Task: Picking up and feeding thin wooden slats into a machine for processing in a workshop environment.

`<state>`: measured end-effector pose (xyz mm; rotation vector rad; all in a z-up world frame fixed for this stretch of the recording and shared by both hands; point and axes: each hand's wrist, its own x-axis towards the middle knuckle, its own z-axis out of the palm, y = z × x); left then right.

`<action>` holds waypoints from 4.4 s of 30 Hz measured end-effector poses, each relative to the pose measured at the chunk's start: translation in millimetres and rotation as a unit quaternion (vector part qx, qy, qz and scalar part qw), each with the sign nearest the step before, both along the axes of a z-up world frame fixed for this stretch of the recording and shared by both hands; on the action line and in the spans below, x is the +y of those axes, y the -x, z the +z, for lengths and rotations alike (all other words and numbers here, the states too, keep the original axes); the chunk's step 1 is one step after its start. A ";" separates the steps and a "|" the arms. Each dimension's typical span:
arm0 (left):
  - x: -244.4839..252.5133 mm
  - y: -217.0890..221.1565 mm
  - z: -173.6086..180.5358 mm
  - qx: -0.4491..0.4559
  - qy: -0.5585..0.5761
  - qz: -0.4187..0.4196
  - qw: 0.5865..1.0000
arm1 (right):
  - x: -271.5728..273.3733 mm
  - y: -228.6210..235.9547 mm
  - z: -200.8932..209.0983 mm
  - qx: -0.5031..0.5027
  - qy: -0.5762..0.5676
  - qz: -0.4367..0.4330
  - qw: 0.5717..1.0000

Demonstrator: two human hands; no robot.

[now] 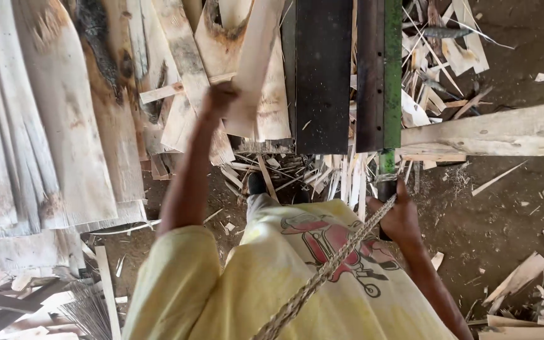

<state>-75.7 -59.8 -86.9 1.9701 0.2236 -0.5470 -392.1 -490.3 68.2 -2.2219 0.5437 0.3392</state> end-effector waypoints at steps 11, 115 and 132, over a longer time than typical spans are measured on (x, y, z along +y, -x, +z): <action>-214.7 46.9 -17.2 -0.019 0.009 0.026 0.999 | 20.0 -10.6 64.2 0.107 -0.042 -0.047 0.992; -141.5 239.6 11.3 -0.083 0.392 0.252 0.881 | 65.0 -7.4 -142.3 -0.076 -0.015 0.328 0.941; 19.4 122.9 73.5 -0.100 -0.428 0.140 0.887 | 54.7 -4.9 -141.1 -0.025 0.008 0.305 0.952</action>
